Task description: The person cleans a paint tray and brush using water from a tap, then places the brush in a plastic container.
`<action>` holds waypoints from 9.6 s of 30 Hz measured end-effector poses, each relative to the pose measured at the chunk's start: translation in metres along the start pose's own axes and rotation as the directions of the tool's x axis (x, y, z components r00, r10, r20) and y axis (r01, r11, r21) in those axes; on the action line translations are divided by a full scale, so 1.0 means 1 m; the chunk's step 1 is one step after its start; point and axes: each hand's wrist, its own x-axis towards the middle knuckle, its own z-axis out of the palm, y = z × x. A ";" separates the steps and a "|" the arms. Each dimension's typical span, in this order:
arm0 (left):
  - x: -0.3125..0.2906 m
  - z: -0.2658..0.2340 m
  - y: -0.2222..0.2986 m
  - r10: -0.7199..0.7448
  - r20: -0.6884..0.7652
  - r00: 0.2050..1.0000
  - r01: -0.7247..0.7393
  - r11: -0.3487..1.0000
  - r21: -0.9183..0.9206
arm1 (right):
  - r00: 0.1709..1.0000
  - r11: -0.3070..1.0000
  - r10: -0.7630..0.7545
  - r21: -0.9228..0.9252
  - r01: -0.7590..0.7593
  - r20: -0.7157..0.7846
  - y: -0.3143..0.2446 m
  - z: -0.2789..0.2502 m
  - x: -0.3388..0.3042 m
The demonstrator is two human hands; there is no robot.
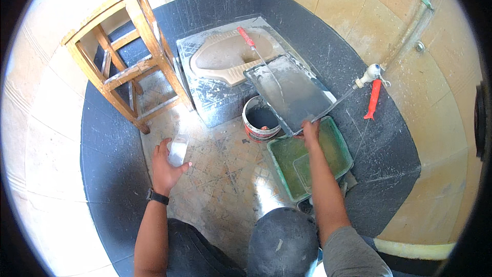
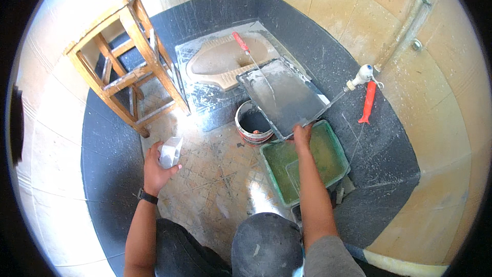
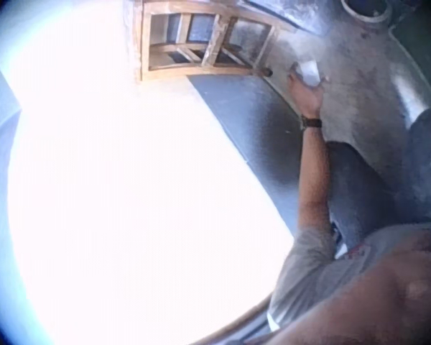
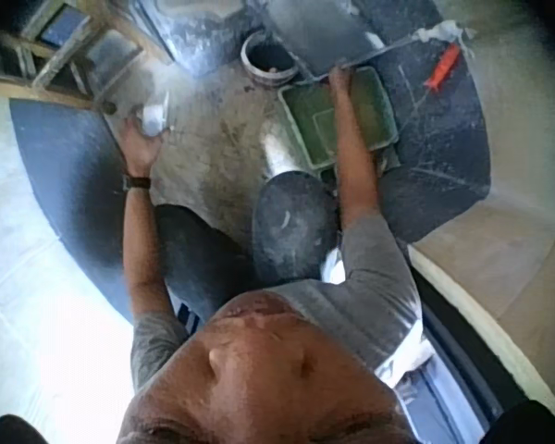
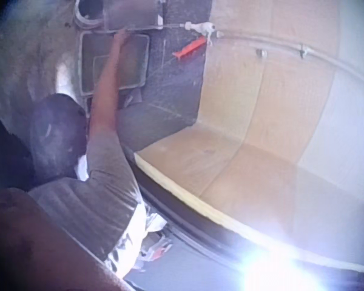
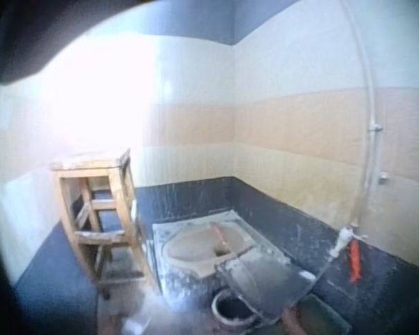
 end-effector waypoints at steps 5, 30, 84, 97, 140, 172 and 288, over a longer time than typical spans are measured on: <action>-0.003 0.000 -0.002 0.027 0.024 0.999 -0.027 1.000 0.009 | 0.967 0.994 -0.111 -0.021 0.109 -0.230 0.011 0.023 -0.024; -0.009 0.005 0.000 -0.036 0.165 0.986 0.085 0.949 -0.305 | 0.997 0.867 0.045 0.498 -0.011 -0.056 -0.013 0.029 -0.037; -0.004 -0.002 -0.010 -0.141 0.251 0.958 0.173 0.979 -0.111 | 0.934 0.946 -0.315 0.019 0.323 -0.168 0.037 0.153 -0.124; -0.007 -0.003 -0.034 -0.161 0.271 0.949 0.208 0.966 -0.156 | 0.936 0.937 -0.299 0.126 0.325 -0.189 -0.010 0.142 0.008; 0.003 0.002 -0.011 -0.125 0.255 0.959 0.191 0.949 -0.251 | 0.990 0.938 -0.079 0.345 0.034 0.116 0.068 -0.052 -0.085; -0.001 -0.009 -0.030 -0.181 0.317 0.931 0.265 0.932 -0.246 | 0.604 0.473 -0.584 -0.378 0.796 0.542 -0.017 0.089 -0.065; 0.023 0.085 -0.006 0.044 0.288 0.957 0.137 0.805 -0.577 | 0.911 1.000 0.028 0.018 -0.022 -0.412 -0.054 -0.050 0.070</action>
